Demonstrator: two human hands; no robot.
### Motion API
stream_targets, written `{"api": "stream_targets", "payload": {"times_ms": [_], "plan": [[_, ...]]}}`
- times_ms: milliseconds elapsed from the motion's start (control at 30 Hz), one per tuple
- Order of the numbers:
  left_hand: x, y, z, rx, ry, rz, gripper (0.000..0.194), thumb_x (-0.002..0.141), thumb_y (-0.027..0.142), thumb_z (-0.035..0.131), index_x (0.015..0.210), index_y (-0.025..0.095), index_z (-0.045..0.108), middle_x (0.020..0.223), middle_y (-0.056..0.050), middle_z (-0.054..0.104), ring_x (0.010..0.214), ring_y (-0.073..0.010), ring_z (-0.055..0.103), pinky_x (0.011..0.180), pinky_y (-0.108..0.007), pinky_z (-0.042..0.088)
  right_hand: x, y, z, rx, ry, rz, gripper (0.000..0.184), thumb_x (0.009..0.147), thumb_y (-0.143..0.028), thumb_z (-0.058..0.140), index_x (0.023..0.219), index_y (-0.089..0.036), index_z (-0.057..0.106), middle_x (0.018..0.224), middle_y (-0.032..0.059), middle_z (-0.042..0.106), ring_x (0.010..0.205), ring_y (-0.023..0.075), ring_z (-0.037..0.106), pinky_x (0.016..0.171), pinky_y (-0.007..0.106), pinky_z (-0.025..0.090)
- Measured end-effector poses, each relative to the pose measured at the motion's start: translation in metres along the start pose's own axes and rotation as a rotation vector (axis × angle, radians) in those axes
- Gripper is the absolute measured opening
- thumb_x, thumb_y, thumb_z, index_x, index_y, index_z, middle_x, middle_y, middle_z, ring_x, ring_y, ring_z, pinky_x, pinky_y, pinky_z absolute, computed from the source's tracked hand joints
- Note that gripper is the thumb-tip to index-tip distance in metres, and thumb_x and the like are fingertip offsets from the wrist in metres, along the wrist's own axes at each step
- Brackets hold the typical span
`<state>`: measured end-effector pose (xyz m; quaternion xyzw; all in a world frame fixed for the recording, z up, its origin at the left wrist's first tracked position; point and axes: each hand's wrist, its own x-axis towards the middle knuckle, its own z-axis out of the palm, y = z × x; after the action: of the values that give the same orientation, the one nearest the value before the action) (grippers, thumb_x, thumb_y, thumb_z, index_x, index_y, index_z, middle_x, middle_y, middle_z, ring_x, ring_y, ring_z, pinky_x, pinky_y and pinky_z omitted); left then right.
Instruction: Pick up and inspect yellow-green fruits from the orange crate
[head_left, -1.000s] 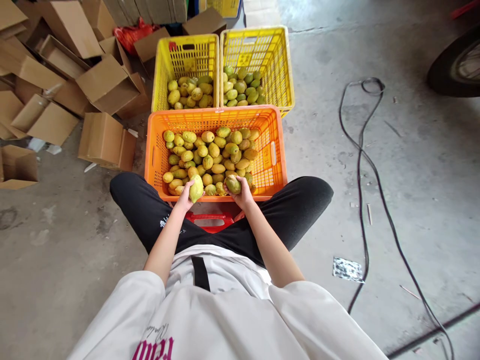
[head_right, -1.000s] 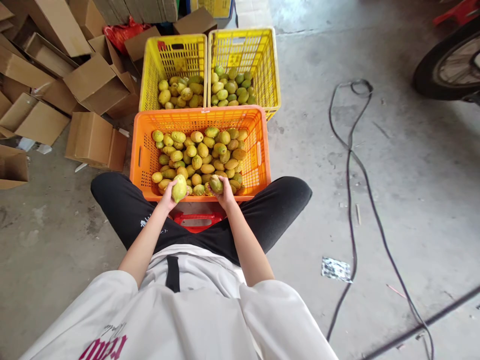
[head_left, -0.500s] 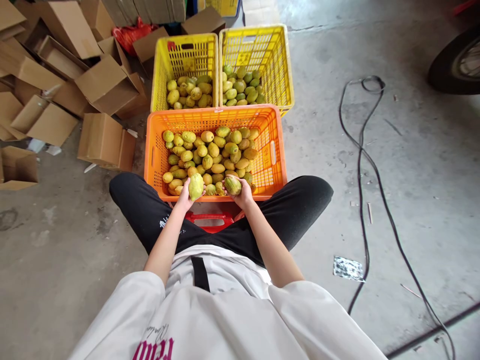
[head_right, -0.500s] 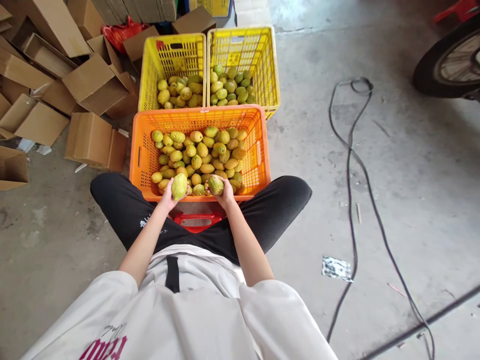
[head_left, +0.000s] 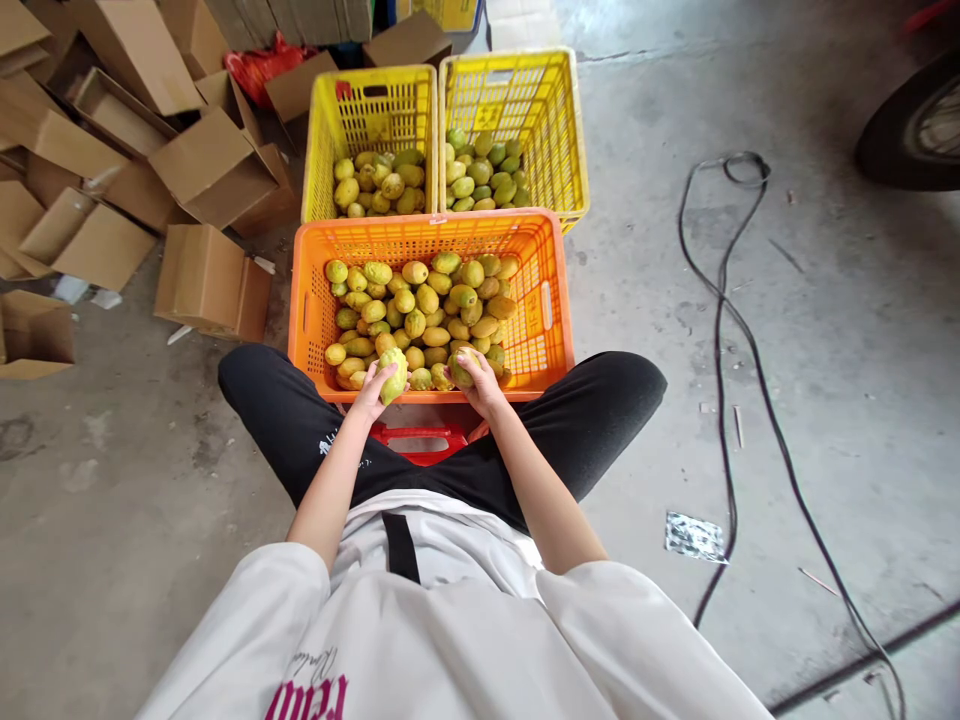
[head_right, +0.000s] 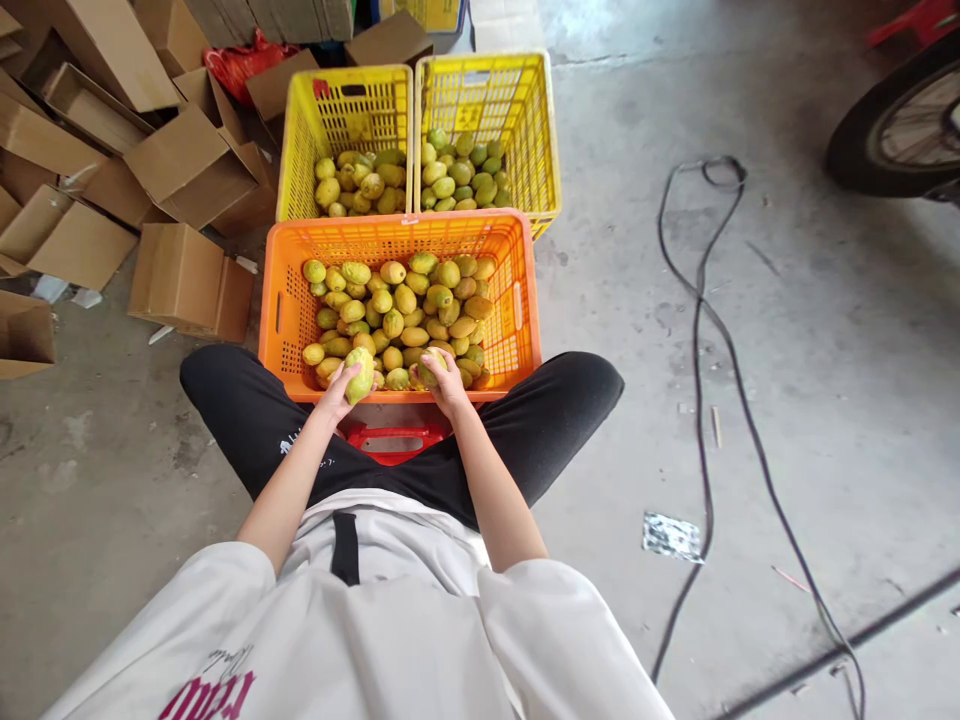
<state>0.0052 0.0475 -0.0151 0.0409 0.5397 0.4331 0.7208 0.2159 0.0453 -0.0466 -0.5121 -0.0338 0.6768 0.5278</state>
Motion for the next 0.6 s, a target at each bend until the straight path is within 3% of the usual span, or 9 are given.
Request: {"api": "stream_targets", "payload": {"times_ms": [233,333,433,600], "plan": [[0.0068,0.0034,0.0019,-0.043,0.148,-0.050,0.019,0.092,0.030,0.064,0.109,0.024,0.071,0.094,-0.007,0.078,0.100,-0.0264,0.077,0.084,-0.037,0.066,0.0014,-0.0042,0.0003,0.015,0.004,0.040,0.023,0.075,-0.030,0.079,0.091,-0.025,0.065,0.079,-0.0028,0.071,0.082,0.0223,0.077,0.076,0.040,0.069],[0.0070,0.0046,0.0018,-0.069,0.098,-0.066,0.026,0.094,0.036,0.059,0.112,0.021,0.072,0.095,-0.010,0.078,0.098,-0.0284,0.077,0.081,-0.039,0.067,0.0026,-0.0050,0.0018,0.030,0.021,0.112,0.014,0.084,-0.036,0.069,0.091,-0.024,0.065,0.079,0.0036,0.073,0.090,0.0282,0.078,0.075,0.044,0.070],[0.0059,0.0049,0.0021,-0.071,0.040,-0.095,0.036,0.095,0.040,0.057,0.118,0.016,0.071,0.099,-0.014,0.079,0.096,-0.0305,0.077,0.081,-0.042,0.066,0.0046,-0.0053,0.0014,0.052,0.030,0.178,0.021,0.088,-0.045,0.061,0.091,-0.024,0.064,0.079,0.0081,0.075,0.092,0.0321,0.078,0.071,0.047,0.070],[0.0044,0.0058,0.0040,-0.082,0.021,-0.137,0.047,0.099,0.045,0.050,0.129,0.015,0.069,0.102,-0.016,0.080,0.095,-0.0323,0.078,0.081,-0.046,0.066,0.0066,-0.0055,-0.0023,0.054,0.015,0.166,0.030,0.088,-0.053,0.062,0.097,-0.024,0.065,0.075,0.0060,0.075,0.080,0.0289,0.079,0.061,0.041,0.068]]}}
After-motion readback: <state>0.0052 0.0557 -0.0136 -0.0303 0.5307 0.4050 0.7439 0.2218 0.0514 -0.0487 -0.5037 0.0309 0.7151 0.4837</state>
